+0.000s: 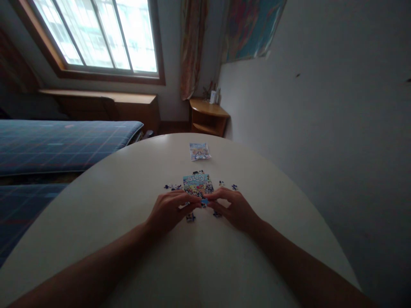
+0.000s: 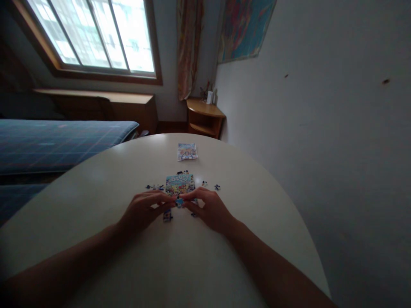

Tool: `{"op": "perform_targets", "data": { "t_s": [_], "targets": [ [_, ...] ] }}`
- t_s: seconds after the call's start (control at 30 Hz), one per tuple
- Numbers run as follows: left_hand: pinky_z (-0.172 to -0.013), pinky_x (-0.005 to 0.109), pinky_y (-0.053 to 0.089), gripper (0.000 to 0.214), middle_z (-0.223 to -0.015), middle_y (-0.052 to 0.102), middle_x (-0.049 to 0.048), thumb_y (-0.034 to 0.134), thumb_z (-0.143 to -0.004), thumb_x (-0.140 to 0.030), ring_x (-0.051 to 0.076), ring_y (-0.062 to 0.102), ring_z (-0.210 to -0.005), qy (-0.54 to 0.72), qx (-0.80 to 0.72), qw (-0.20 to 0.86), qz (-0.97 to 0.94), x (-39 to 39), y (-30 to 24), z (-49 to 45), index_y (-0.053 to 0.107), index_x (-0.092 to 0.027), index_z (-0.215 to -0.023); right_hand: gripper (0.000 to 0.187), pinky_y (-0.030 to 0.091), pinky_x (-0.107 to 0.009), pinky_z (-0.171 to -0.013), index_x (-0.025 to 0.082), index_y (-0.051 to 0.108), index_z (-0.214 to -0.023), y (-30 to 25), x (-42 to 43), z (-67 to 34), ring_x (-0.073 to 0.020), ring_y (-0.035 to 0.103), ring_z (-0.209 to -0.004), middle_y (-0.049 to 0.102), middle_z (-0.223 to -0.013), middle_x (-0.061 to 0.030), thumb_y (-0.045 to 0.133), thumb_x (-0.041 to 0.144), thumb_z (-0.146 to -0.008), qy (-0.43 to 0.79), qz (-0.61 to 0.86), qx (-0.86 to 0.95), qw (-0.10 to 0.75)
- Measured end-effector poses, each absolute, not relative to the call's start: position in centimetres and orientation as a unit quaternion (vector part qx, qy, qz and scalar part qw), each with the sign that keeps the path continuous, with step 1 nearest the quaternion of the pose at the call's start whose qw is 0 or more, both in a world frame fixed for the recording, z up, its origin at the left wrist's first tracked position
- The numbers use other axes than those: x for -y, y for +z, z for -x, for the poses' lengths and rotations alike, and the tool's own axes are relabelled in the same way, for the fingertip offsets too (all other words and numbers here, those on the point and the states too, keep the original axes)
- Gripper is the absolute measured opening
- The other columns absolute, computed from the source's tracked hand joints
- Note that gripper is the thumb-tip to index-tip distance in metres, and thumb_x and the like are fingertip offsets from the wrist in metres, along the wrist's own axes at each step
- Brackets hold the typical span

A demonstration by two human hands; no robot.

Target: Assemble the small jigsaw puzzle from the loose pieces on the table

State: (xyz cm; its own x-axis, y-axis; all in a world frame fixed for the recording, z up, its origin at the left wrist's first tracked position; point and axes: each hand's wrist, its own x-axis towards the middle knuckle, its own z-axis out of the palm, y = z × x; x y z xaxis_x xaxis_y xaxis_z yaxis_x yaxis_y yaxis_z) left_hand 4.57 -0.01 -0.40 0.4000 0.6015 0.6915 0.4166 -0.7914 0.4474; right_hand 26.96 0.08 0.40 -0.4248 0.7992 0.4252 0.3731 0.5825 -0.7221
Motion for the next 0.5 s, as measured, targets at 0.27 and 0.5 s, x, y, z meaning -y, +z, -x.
{"op": "perform_targets", "data": {
  "t_s": [0.27, 0.5],
  "targets": [
    [-0.056, 0.020, 0.054, 0.018, -0.082, 0.075, 0.0037, 0.062, -0.092, -0.032, 0.011, 0.067, -0.059, 0.440, -0.328, 0.112, -0.828, -0.08, -1.12, -4.53, 0.072, -0.020, -0.099, 0.017, 0.054, -0.031, -0.077, 0.021, 0.071, -0.091, 0.30, 0.06, -26.94, -0.0178, 0.070, -0.081, 0.075, -0.089, -0.0054, 0.071, 0.037, -0.084, 0.248, 0.381, 0.795, 0.402],
    [-0.058, 0.022, 0.056, 0.019, -0.083, 0.075, 0.0043, 0.064, -0.091, -0.035, 0.011, 0.066, -0.058, 0.437, -0.329, 0.112, -0.830, 0.11, -0.98, -4.59, 0.072, -0.019, -0.097, 0.018, 0.054, -0.029, -0.074, 0.021, 0.069, -0.087, 0.19, 0.12, -26.92, -0.0175, 0.070, -0.080, 0.075, -0.088, -0.0045, 0.074, 0.037, -0.080, 0.252, 0.377, 0.795, 0.401]
  ]
}}
